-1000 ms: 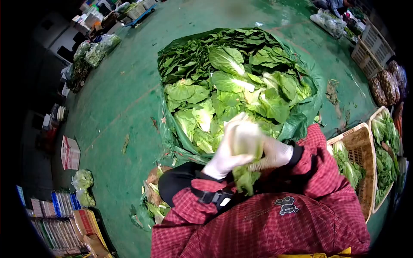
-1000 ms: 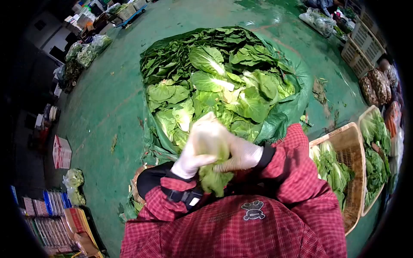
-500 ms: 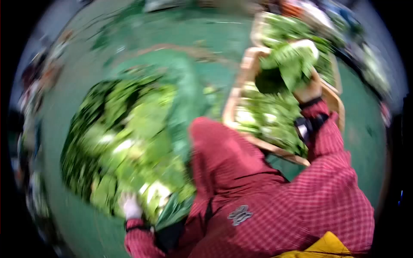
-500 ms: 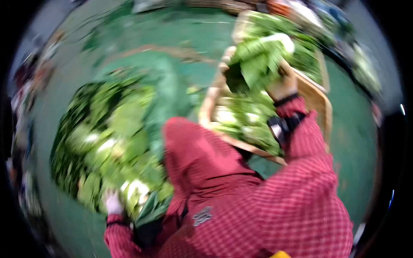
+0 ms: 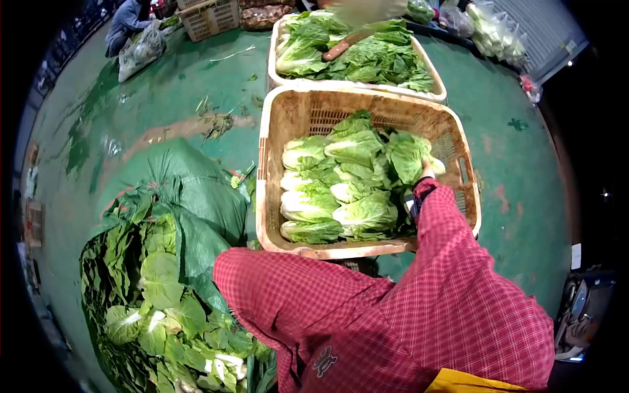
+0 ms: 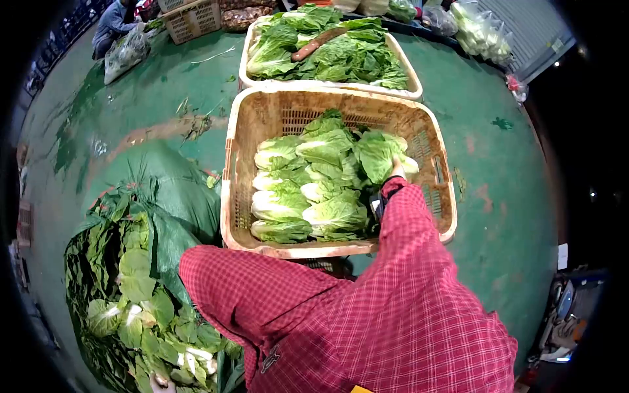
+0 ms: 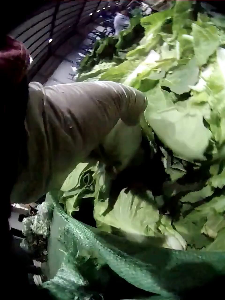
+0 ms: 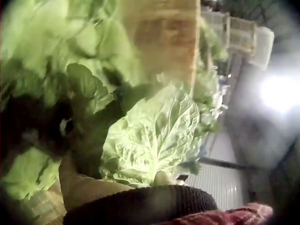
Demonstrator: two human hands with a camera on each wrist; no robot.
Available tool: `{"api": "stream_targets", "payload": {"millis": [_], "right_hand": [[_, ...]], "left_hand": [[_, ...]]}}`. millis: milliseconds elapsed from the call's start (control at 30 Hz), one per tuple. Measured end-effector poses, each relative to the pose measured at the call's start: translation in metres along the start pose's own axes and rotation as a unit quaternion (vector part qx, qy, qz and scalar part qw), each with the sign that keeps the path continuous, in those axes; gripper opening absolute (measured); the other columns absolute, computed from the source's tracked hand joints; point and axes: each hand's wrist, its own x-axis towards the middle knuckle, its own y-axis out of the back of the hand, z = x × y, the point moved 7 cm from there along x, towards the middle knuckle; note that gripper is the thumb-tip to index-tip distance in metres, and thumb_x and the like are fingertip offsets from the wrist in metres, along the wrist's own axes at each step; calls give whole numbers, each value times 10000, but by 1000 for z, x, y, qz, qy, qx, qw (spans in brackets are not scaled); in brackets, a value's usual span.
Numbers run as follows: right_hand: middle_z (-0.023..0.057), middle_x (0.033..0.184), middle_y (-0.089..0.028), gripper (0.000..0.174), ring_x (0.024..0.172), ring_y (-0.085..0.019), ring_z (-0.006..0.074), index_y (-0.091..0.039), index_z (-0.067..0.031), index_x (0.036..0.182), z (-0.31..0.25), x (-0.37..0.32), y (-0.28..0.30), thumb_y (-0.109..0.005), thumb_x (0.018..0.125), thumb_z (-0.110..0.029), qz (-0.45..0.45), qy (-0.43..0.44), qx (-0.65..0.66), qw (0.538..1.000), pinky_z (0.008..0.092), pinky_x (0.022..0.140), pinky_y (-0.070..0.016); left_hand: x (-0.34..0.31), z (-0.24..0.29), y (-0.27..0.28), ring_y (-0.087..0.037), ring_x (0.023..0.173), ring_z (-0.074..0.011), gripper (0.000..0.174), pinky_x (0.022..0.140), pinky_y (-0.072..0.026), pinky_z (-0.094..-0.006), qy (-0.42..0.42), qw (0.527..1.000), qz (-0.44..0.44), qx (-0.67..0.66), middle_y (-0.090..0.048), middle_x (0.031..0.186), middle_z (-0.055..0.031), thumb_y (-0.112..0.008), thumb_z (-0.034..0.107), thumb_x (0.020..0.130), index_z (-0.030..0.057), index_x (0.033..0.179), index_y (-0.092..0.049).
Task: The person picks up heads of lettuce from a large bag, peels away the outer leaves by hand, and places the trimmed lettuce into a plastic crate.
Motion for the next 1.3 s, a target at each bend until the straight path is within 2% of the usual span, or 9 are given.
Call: {"api": "stream_targets", "payload": {"millis": [100, 167, 200, 467, 667, 767, 1000, 1133, 1300], "right_hand": [[156, 1195, -632, 580, 1043, -621, 327, -585, -57, 1269, 7, 67, 77, -673, 832, -428, 158, 51, -244, 955, 457, 929, -478], [159, 1150, -647, 571, 1002, -629, 322, -614, -73, 1232, -13, 186, 167, -712, 799, -431, 292, 214, -632, 685, 468, 901, -473], [152, 1170, -638, 550, 1017, -621, 301, -599, -69, 1251, -32, 126, 103, -687, 817, -394, 270, 188, -646, 689, 441, 903, -468], [106, 1337, -552, 477, 1127, -565, 179, -476, -46, 1402, 49, -212, -288, -526, 933, -114, -401, 251, -382, 794, 268, 950, -437], [218, 1471, -377, 932, 1401, -328, 340, -387, 17, 1418, 209, -603, -341, -822, 609, -138, -865, 301, -244, 318, 422, 1163, -233], [221, 1411, -427, 976, 1319, -409, 362, -311, -68, 1485, 252, -706, -298, -773, 647, -262, -822, 441, -296, 205, 457, 1105, -306], [76, 1391, -467, 970, 1309, -430, 205, -300, -67, 1491, 307, -687, -276, -792, 655, -78, -846, -220, -213, 437, 350, 1101, -333], [124, 1374, -505, 1060, 1268, -478, 222, -304, -24, 1459, 323, -673, -260, -892, 632, -330, -827, -362, -193, 385, 346, 1074, -362], [86, 1422, -453, 1054, 1281, -452, 206, -269, -22, 1489, 309, -680, -250, -863, 656, -275, -773, -478, -189, 371, 336, 1088, -340]], "left_hand": [[-14, 31, 31, -647, 918, -282, 487, 821, -518, -368, 52, 989, 132, 28, -673, 1072, -185, -697, 265, 825, 0, 1225, -612], [-21, 12, 39, -618, 1019, -308, 504, 899, -496, -395, 107, 979, 151, -87, -628, 1176, -203, -707, 273, 857, -6, 1255, -573], [0, -90, 26, -554, 1188, -284, 570, 949, -499, -402, 116, 961, 133, -212, -512, 1379, -157, -635, 327, 908, 65, 1387, -470], [-77, 101, 71, -618, 1074, -225, 544, 897, -515, -346, 27, 800, 217, -559, -596, 1243, -137, -567, 231, 861, -38, 1326, -484], [-77, 154, 76, -599, 1108, -209, 614, 915, -500, -325, -43, 714, 160, -680, -590, 1250, -131, -632, 243, 835, -39, 1350, -452], [-94, 182, 76, -603, 994, -154, 546, 829, -515, -273, -36, 726, 127, -675, -599, 1190, -80, -662, 178, 860, -7, 1340, -478], [-141, 195, 104, -689, 913, -246, 873, 846, -541, -315, -56, 795, 73, -599, -578, 1248, -182, -705, 100, 837, 98, 1531, -175], [-138, 169, 115, -581, 1122, -205, 597, 1009, -432, -340, -63, 824, 178, -534, -521, 1339, -135, -670, 232, 893, -11, 1386, -440], [-124, 212, 98, -474, 1284, -243, 655, 1097, -362, -372, -117, 803, 9, -584, -483, 1397, -123, -709, 188, 866, 27, 1422, -403]]}}
